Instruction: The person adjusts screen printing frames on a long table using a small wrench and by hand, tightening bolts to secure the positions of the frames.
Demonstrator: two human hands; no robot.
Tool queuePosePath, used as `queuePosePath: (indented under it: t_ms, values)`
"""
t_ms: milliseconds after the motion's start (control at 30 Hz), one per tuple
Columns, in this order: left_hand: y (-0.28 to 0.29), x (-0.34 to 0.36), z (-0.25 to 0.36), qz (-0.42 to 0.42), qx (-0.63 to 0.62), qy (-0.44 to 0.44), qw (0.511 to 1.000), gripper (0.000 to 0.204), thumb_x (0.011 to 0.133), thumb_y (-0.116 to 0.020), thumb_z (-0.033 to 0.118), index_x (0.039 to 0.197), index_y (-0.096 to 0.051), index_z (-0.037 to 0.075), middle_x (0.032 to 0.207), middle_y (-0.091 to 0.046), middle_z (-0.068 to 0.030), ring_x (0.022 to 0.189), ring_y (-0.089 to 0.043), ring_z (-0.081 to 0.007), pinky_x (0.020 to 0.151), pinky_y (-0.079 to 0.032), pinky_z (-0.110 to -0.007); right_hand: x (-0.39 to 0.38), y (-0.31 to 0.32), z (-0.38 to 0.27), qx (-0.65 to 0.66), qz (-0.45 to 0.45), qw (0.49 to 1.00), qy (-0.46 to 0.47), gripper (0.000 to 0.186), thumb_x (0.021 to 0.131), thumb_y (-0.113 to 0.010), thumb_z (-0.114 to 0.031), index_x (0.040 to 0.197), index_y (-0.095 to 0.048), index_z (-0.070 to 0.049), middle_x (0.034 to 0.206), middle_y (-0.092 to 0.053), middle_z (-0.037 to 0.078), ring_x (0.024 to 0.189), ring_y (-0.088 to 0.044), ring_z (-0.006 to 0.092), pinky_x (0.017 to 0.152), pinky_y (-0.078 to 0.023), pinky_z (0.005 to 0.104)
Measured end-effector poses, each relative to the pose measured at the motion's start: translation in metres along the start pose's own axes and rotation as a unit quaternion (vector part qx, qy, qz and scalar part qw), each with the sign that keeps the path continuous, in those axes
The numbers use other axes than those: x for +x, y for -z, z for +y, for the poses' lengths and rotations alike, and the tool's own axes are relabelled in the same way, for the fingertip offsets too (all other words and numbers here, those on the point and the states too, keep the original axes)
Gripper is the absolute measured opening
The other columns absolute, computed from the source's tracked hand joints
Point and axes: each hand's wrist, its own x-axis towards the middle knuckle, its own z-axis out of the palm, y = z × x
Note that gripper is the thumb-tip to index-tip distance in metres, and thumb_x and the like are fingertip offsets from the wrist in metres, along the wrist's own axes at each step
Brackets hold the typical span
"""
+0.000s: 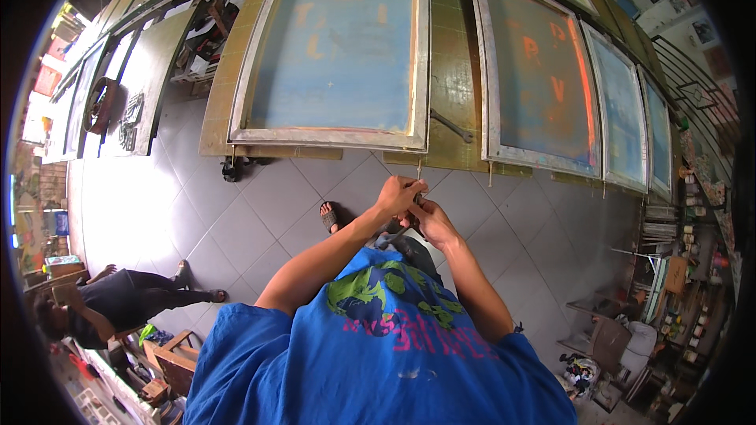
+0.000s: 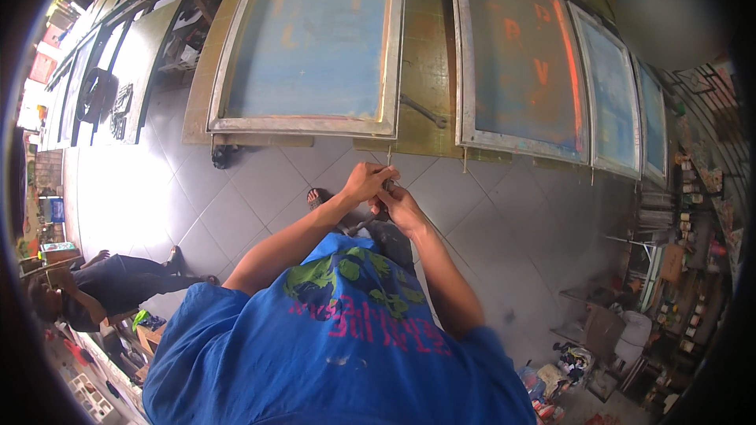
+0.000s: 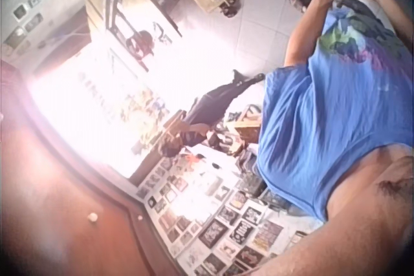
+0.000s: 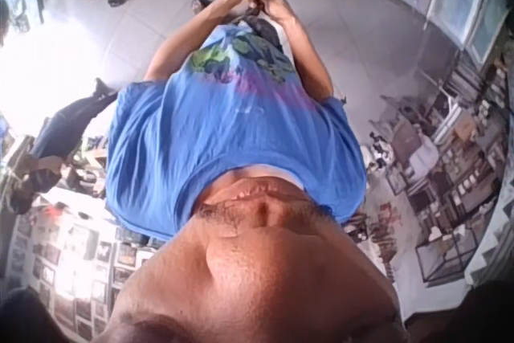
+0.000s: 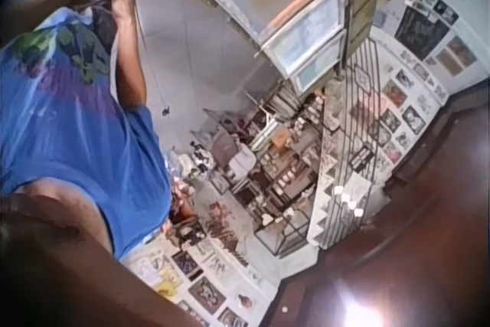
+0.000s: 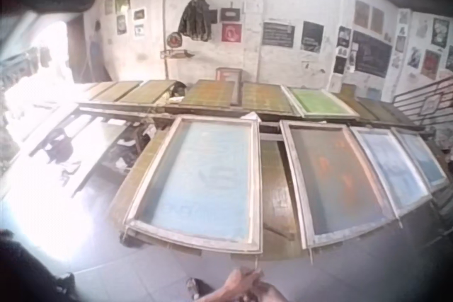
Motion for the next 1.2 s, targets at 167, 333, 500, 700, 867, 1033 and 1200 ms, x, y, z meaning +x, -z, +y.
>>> queuePosePath:
  t_ms: [167, 333, 500, 700, 867, 1033, 1200]
  values:
    - [-0.021, 0.001, -0.028, 0.065, -0.055, -0.098, 0.992, 0.04, 0.098, -0.059, 0.038, 0.107, -0.074, 0.001, 0.074, -0.071, -0.0109, 0.068, -0.07, -0.0164, 0.062, -0.054, -0.031, -0.003, 0.024, 0.026, -0.04, -0.02, 0.998, 0.04, 0.026, 0.105, -0.051, -0.024, 0.096, -0.061, -0.001, 0.079, -0.065, 0.006, 0.071, -0.062, 0.0148, 0.068, -0.047, 0.0295]
    - [-0.003, -0.019, -0.017, 0.222, -0.099, -0.118, 0.963, 0.039, 0.095, -0.069, 0.035, 0.105, -0.075, -0.002, 0.083, -0.073, -0.0072, 0.076, -0.064, -0.0105, 0.071, -0.051, -0.025, -0.026, 0.008, 0.003, -0.446, 0.024, 0.893, 0.062, 0.028, 0.104, -0.051, -0.025, 0.096, -0.062, 0.0, 0.066, -0.059, 0.005, 0.06, -0.055, 0.0137, 0.059, -0.045, 0.0326]
    - [0.061, -0.081, -0.007, 0.213, -0.083, -0.041, 0.973, 0.037, 0.092, -0.073, 0.032, 0.104, -0.074, -0.003, 0.074, -0.061, 0.0012, 0.069, -0.05, -0.0059, 0.063, -0.044, -0.022, -0.006, 0.011, 0.02, -0.294, -0.022, 0.955, -0.024, 0.032, 0.105, -0.052, -0.031, 0.105, -0.067, -0.002, 0.065, -0.054, -0.001, 0.057, -0.047, 0.0075, 0.052, -0.037, 0.0258]
    - [0.141, -0.142, -0.074, 0.257, -0.201, -0.014, 0.945, 0.039, 0.093, -0.072, 0.031, 0.113, -0.068, -0.002, 0.096, -0.074, -0.0062, 0.081, -0.065, -0.0097, 0.073, -0.051, -0.023, 0.016, -0.036, 0.013, -0.061, -0.063, 0.99, -0.106, 0.037, 0.107, -0.047, -0.027, 0.127, -0.057, 0.001, 0.075, -0.059, 0.002, 0.062, -0.05, 0.0082, 0.054, -0.039, 0.0228]
    - [0.232, -0.193, -0.128, 0.324, -0.275, -0.04, 0.904, 0.045, 0.094, -0.07, 0.033, 0.12, -0.063, -0.002, 0.111, -0.071, -0.0134, 0.101, -0.066, -0.0186, 0.088, -0.052, -0.034, 0.051, -0.107, 0.027, -0.069, -0.104, 0.98, -0.156, 0.042, 0.107, -0.044, -0.028, 0.132, -0.051, 0.004, 0.078, -0.061, 0.004, 0.062, -0.052, 0.0094, 0.053, -0.041, 0.0222]
    - [0.336, -0.248, -0.174, 0.456, -0.265, -0.02, 0.849, 0.039, 0.087, -0.079, 0.031, 0.11, -0.069, 0.001, 0.094, -0.071, -0.0038, 0.089, -0.067, -0.0127, 0.077, -0.052, -0.027, 0.091, -0.208, 0.054, -0.122, -0.129, 0.967, -0.181, 0.043, 0.107, -0.045, -0.031, 0.132, -0.051, 0.003, 0.078, -0.061, 0.004, 0.062, -0.051, 0.0088, 0.052, -0.041, 0.0224]
    - [0.444, -0.286, -0.197, 0.508, -0.231, -0.052, 0.828, 0.048, 0.087, -0.079, 0.03, 0.119, -0.064, -0.003, 0.101, -0.071, -0.0091, 0.092, -0.067, -0.0161, 0.079, -0.053, -0.029, 0.12, -0.306, 0.071, -0.124, -0.126, 0.968, -0.177, 0.042, 0.107, -0.047, -0.03, 0.129, -0.053, 0.004, 0.076, -0.061, 0.005, 0.06, -0.051, 0.0084, 0.051, -0.039, 0.022]
